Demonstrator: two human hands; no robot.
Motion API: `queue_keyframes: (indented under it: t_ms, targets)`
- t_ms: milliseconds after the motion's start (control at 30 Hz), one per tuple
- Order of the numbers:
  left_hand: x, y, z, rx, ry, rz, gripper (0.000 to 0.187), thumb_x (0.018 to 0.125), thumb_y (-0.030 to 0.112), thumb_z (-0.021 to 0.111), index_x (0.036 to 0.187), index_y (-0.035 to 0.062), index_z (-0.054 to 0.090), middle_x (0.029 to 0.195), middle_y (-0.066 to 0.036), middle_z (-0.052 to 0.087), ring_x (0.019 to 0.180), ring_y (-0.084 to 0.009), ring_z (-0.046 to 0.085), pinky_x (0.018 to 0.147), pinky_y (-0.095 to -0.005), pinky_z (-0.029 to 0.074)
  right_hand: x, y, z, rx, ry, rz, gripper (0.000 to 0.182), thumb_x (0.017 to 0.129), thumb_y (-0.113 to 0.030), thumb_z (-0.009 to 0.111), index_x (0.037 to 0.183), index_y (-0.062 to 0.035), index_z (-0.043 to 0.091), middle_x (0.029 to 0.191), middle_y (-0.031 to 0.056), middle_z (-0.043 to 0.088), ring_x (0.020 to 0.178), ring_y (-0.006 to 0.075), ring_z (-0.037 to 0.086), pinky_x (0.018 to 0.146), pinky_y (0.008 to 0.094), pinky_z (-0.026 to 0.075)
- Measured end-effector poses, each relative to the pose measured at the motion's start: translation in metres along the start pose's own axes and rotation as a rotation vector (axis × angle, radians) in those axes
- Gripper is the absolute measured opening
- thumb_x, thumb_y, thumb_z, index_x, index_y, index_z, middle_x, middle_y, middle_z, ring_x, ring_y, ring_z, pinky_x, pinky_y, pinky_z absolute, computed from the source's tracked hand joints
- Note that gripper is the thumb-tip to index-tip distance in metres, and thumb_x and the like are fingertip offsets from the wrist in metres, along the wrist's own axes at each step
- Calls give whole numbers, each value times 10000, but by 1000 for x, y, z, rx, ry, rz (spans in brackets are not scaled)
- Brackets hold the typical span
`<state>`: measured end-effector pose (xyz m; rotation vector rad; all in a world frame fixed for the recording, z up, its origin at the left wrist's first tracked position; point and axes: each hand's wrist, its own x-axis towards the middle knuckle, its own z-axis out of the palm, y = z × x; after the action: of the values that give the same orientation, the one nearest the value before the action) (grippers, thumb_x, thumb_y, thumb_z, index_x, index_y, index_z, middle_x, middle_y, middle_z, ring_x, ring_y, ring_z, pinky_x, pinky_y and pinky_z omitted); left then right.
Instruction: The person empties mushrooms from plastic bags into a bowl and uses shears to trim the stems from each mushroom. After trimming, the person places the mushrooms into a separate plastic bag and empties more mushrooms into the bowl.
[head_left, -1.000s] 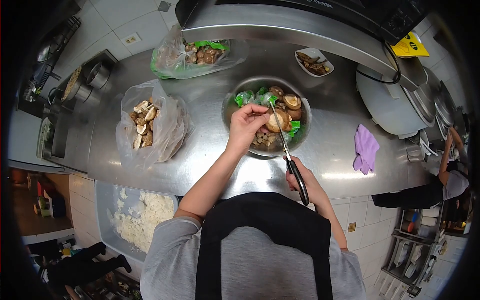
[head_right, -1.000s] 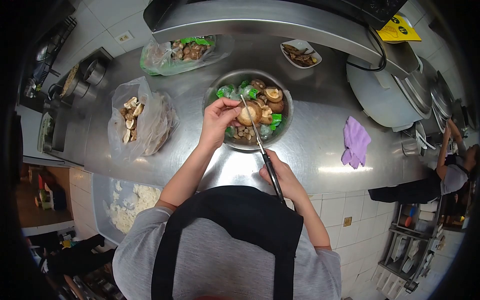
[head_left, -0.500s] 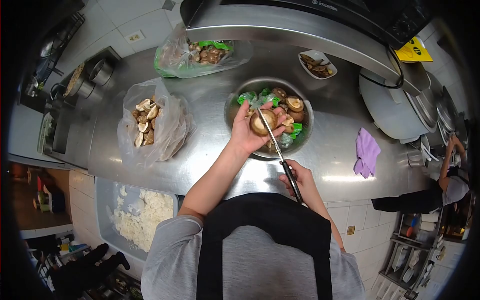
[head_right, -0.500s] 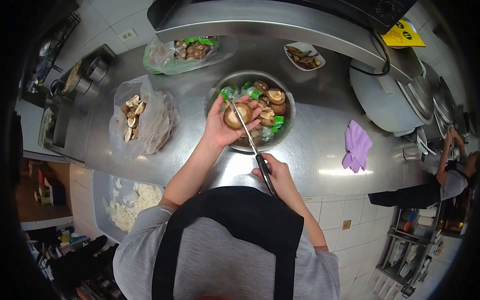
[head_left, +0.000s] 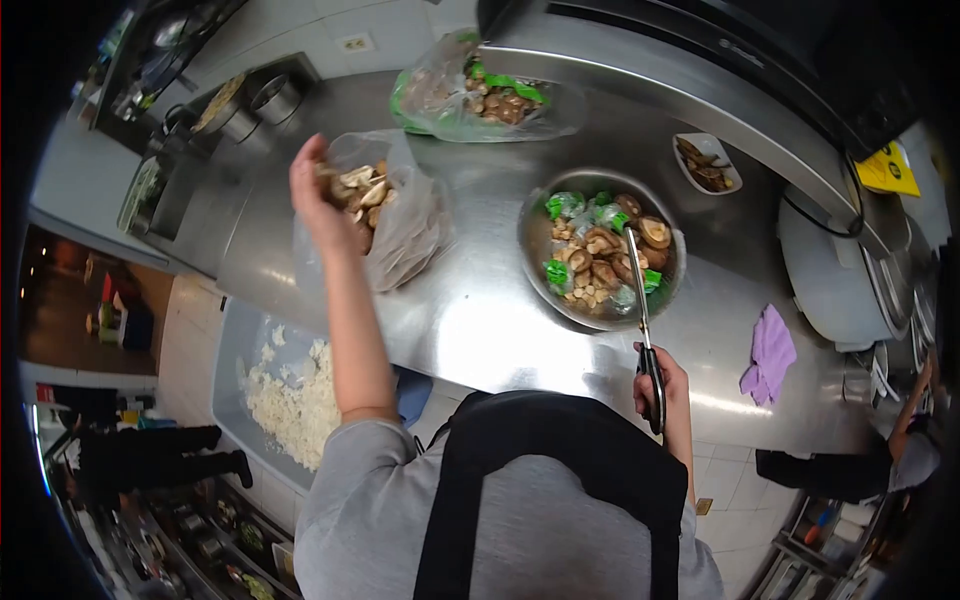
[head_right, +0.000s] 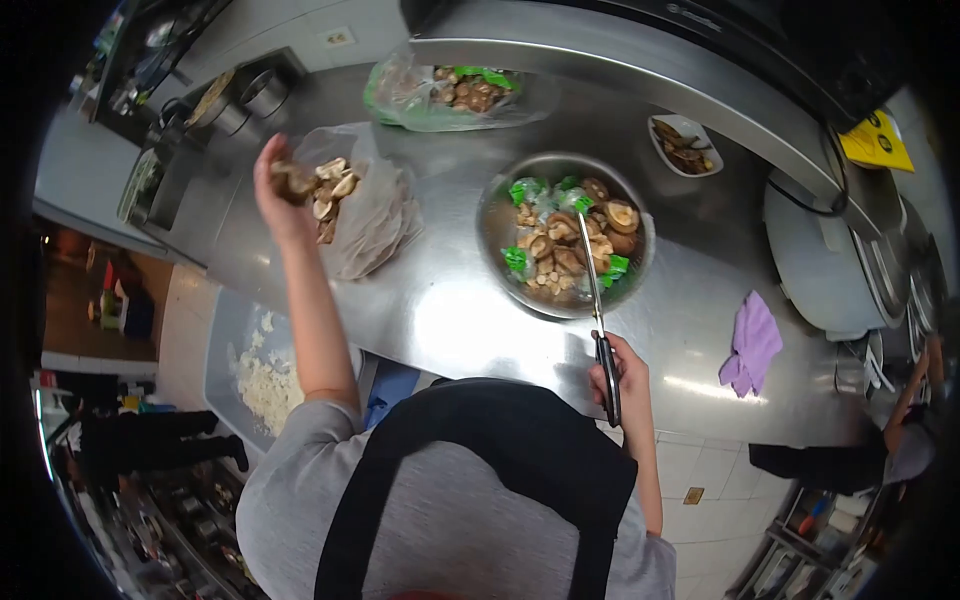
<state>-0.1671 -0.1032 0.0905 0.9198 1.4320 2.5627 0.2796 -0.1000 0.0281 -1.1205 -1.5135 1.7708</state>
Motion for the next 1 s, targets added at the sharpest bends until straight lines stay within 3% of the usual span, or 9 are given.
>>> queue_keyframes:
  t_ms: [67, 200, 233, 333, 433, 533, 667, 867, 1000]
  targets:
    - [13, -7, -32, 415, -28, -36, 325, 898, 264, 460, 1093, 33, 580, 1129, -84, 561, 1081, -160, 481, 924, -265, 345, 1, 3, -7, -20, 12, 4, 434, 821, -207, 624, 1176, -3, 477, 588, -14, 479, 437, 55, 447, 391, 189, 334]
    - [-1, -33, -55, 731, -147, 27, 248, 823, 118, 576, 1042, 2, 590, 1026, -76, 593, 966, -164, 528, 862, -275, 389, 1, 2, -12, 12, 74, 5, 420, 821, -206, 618, 1162, 0, 484, 586, -8, 490, 418, 59, 457, 380, 193, 333]
    - [-12, -27, -39, 758, -164, 118, 237, 799, 89, 593, 1020, 4, 595, 989, -86, 604, 936, -165, 551, 841, -275, 412, 2, 1, -12, 16, 89, 7, 420, 821, -206, 618, 1162, 0, 484, 586, -8, 490, 418, 59, 457, 380, 193, 333]
    - [-56, -12, 23, 578, -420, -44, 211, 797, 74, 590, 1002, 29, 606, 943, -72, 613, 869, -152, 577, 778, -260, 448, 2, 1, -10, -45, 110, -33, 524, 807, -360, 607, 1147, 19, 480, 531, 6, 471, 386, 73, 441, 358, 202, 323]
    - [-103, -27, 87, 518, -871, -40, 232, 792, 116, 597, 1011, 41, 607, 946, -103, 619, 839, -200, 603, 754, -299, 478, 4, 1, -7, -64, 109, -17, 464, 815, -289, 612, 1157, 0, 487, 560, 3, 485, 394, 71, 444, 367, 199, 334]
    - [-147, -55, 131, 575, -1210, 281, 239, 752, 77, 607, 989, 42, 604, 977, -123, 608, 914, -273, 579, 813, -345, 457, 0, -1, -2, -47, 151, 20, 444, 787, -148, 646, 1167, 11, 479, 589, -4, 490, 455, 53, 466, 392, 199, 364]
    - [-166, -85, 149, 578, -1262, 339, 210, 740, 52, 601, 949, 54, 615, 956, -123, 611, 916, -296, 568, 795, -362, 456, -12, 10, -10, -42, 188, -28, 504, 756, -111, 676, 1185, 32, 456, 620, -13, 481, 499, 49, 461, 427, 197, 369]
    - [-148, -85, 148, 357, -926, -51, 193, 782, 14, 542, 964, 32, 602, 941, -104, 613, 868, -223, 601, 762, -305, 470, -30, 14, -15, -241, 203, -36, 515, 752, -186, 694, 1183, -20, 465, 644, 46, 521, 577, 113, 525, 520, 264, 412]
    - [-144, -72, 126, -135, -703, -840, 260, 852, 76, 481, 1107, 50, 530, 1066, -82, 572, 959, -185, 567, 786, -329, 491, -22, 21, -2, -309, 151, -98, 519, 754, -295, 689, 1153, -38, 480, 737, 124, 596, 650, 218, 588, 606, 322, 447]
